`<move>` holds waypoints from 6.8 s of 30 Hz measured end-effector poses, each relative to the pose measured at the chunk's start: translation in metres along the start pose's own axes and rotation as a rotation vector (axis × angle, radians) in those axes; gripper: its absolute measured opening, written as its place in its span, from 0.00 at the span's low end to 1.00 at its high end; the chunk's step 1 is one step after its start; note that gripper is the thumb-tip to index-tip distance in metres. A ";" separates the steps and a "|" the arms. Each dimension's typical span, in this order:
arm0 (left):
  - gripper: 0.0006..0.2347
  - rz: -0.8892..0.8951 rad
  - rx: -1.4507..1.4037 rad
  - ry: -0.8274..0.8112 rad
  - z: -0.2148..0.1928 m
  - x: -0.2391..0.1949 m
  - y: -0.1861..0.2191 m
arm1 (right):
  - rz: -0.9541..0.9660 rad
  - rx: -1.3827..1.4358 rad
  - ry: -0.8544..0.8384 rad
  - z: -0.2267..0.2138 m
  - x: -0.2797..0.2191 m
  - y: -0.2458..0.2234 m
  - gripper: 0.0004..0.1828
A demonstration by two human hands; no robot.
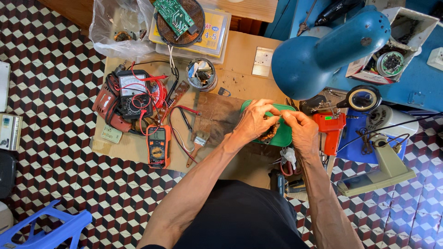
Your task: The person uses a heat gun to apply heat to a small electronic component and a motor stator. They then inspect the stator by hand, rotate it, and handle a white cable with pliers. The work takes place at a cluttered electronics workbench.
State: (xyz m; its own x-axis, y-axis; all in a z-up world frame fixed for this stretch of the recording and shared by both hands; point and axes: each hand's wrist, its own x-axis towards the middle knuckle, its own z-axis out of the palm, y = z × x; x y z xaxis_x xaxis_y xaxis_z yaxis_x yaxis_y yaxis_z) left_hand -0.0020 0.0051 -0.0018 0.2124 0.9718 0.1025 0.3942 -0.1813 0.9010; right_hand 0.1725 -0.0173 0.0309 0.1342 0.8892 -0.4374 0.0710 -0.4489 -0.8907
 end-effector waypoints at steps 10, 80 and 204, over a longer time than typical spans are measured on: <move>0.09 -0.189 -0.205 -0.036 0.000 -0.001 0.000 | -0.057 -0.053 0.014 0.000 -0.005 -0.002 0.14; 0.16 -0.019 -0.010 0.032 -0.027 -0.029 -0.004 | -0.462 -0.563 -0.030 -0.007 -0.021 -0.024 0.09; 0.21 -0.892 -0.797 0.247 0.384 0.063 0.142 | -0.727 -0.999 0.196 -0.429 0.394 -0.170 0.14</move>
State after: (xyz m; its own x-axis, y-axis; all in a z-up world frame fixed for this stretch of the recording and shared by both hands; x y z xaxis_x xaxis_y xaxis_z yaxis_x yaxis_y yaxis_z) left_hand 0.4111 -0.0180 -0.0291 -0.0620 0.7259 -0.6850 -0.3623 0.6231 0.6932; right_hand 0.6371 0.3709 0.0626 -0.1121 0.9694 0.2185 0.8971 0.1933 -0.3972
